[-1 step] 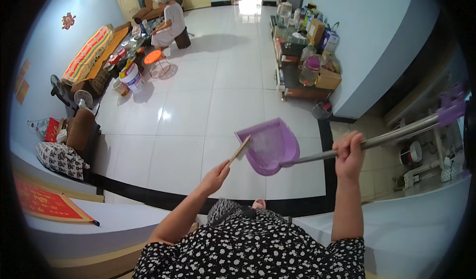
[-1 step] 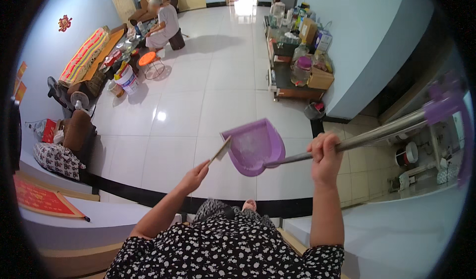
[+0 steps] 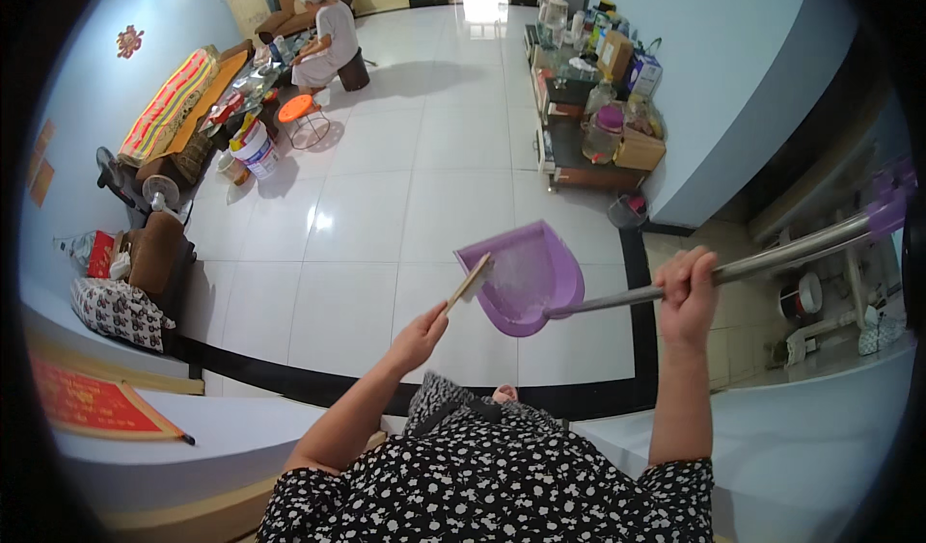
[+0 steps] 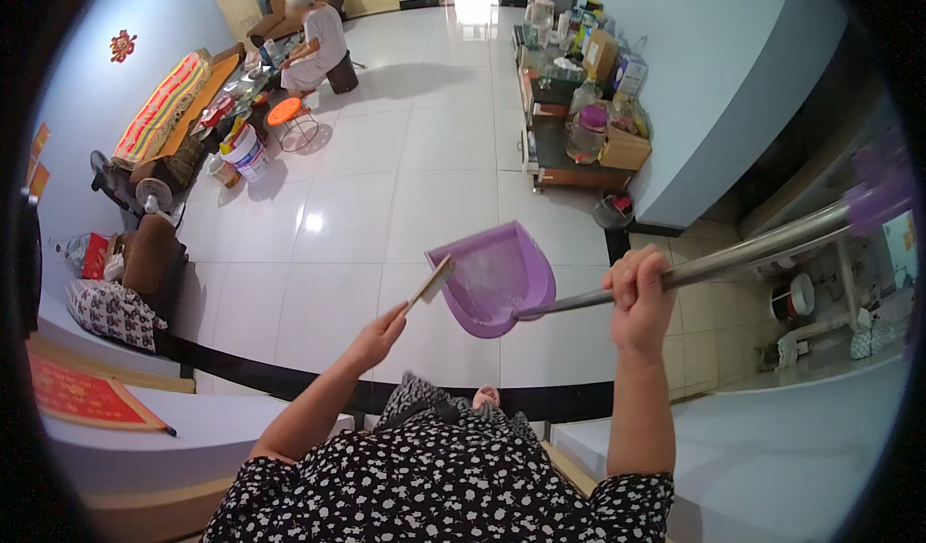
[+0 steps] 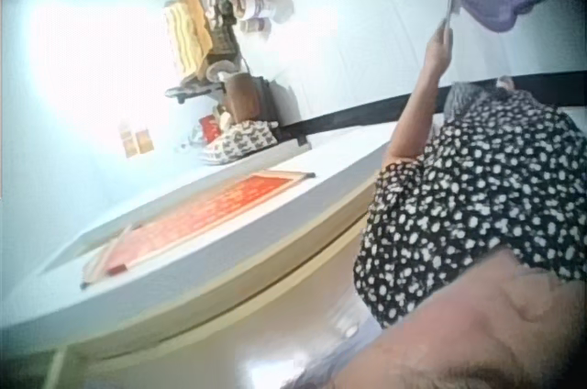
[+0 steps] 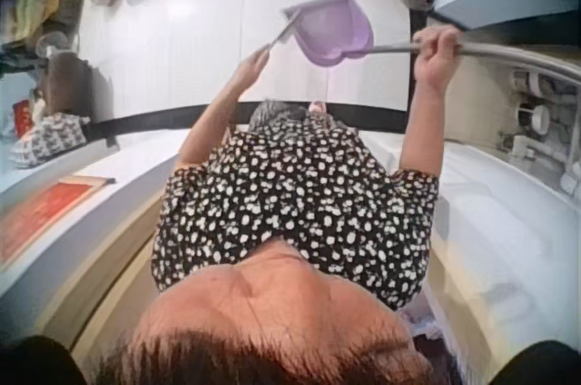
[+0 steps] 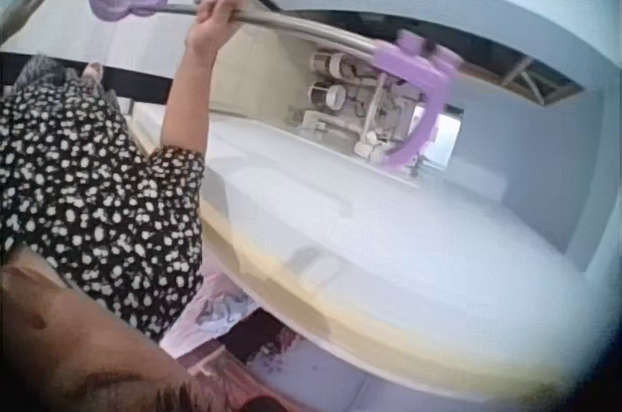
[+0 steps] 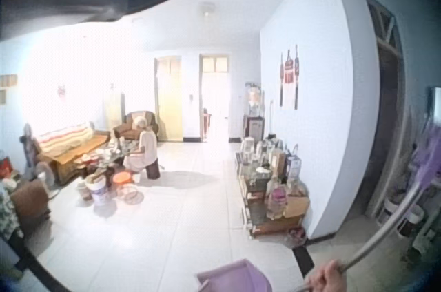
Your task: The person cleans a window sill and floor baseboards using a brush and a dustpan. They also move several pairs of shoes from a cluttered floor area onto the window sill to clear the space.
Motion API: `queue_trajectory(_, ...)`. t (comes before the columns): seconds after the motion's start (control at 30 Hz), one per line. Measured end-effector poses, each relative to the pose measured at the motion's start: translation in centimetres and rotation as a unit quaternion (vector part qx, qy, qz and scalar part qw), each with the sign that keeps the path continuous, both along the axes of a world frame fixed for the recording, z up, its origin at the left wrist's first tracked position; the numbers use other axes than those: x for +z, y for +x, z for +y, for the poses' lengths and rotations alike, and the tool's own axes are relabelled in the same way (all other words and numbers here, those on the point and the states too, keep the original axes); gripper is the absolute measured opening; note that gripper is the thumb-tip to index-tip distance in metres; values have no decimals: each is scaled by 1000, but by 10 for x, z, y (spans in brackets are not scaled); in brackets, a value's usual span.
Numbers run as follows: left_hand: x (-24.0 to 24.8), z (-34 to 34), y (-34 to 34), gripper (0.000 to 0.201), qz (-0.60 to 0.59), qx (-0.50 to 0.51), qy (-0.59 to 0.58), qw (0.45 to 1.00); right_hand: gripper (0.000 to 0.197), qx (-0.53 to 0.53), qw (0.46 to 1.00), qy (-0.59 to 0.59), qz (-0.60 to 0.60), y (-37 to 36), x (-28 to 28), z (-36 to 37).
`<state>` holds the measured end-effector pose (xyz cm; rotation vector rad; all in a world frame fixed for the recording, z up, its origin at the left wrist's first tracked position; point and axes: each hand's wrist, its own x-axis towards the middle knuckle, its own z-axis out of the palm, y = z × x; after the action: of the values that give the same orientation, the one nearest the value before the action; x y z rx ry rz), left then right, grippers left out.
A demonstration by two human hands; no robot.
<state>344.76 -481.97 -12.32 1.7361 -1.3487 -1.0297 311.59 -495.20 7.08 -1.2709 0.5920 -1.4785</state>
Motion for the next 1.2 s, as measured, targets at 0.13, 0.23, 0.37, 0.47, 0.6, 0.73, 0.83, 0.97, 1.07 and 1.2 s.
queue_trajectory(0.13,62,-92,12,45,-193,-84,8,978,45,35,999,-39,5,1,38,-43)
queue_trajectory(0.23,67,-161,30,47,-244,-147,-59,957,46,82,995,-57,3,29,48,-80)
queue_trajectory(0.37,62,-252,35,51,-307,-186,-92,929,49,126,990,-61,10,57,69,-114)
queue_trajectory(0.47,56,-320,52,51,-321,-154,-93,930,49,106,991,-78,13,79,85,-126)
queue_trajectory(0.6,52,-386,52,52,-324,-170,-90,926,49,85,992,-87,37,102,98,-150)
queue_trajectory(0.73,28,-428,61,51,-333,-170,-88,923,49,19,996,-88,22,109,100,-158)
queue_trajectory(0.83,33,-449,71,50,-313,-167,-49,934,49,18,995,-90,41,110,105,-166)
queue_trajectory(0.97,56,-462,96,47,-316,-263,-76,908,50,-40,993,-93,53,104,107,-180)
queue_trajectory(1.07,51,-486,112,43,-406,-324,-153,841,50,-65,992,-98,53,99,114,-190)
queue_trajectory(1.2,49,-520,106,43,-439,-320,-184,819,50,-76,991,-110,30,86,121,-196)
